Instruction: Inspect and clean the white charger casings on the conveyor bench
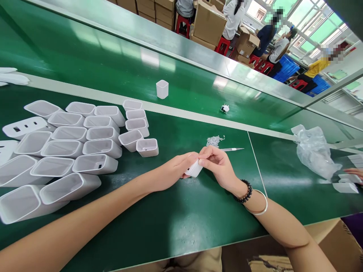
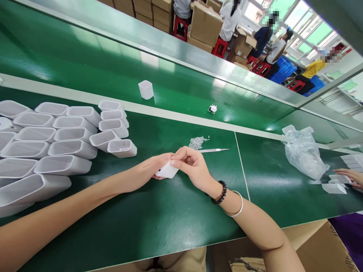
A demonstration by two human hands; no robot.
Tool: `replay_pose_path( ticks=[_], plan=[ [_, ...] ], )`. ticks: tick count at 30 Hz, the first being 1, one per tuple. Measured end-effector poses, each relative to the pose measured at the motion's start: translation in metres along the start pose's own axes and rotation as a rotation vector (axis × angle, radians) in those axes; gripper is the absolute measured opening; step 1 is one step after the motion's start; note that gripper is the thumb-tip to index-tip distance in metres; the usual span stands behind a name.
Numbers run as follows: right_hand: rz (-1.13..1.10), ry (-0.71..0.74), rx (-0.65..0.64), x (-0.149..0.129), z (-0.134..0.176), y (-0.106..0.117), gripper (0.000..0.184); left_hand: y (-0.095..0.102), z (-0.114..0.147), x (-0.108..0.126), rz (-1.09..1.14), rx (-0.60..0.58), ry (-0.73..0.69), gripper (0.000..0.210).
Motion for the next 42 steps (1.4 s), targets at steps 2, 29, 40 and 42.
replay_pose_path(
  ticks=[2, 29, 40, 42],
  plan=[
    [0.043, 0.052, 0.035, 0.0, 0.001, 0.001, 0.024, 0.002, -0.001, -0.002, 0.079, 0.003, -0.004, 0.05],
    [1.2, 0.63, 0.279, -0.019, 0.016, -0.013, 0.028, 0.029, -0.005, 0.002, 0.04, 0.214, -0.073, 0.034],
    [1.228, 0.654, 0.279, -0.019, 0.017, -0.016, 0.026, 0.028, -0.007, 0.004, -0.019, 0.216, -0.098, 0.03],
    [1.229, 0.65, 0.276, -0.018, 0.017, -0.016, 0.028, 0.028, -0.008, 0.003, -0.02, 0.212, -0.104, 0.03]
  ],
)
Point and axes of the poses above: each hand's wrist, its own z-axis away from the middle knuckle, its own y-axis out of the back of the hand, x = y × z, the point moved 9 cm from there along -z, towards the middle knuckle, and after that the axes turned 11 degrees about -y, right-handed, at the moved point
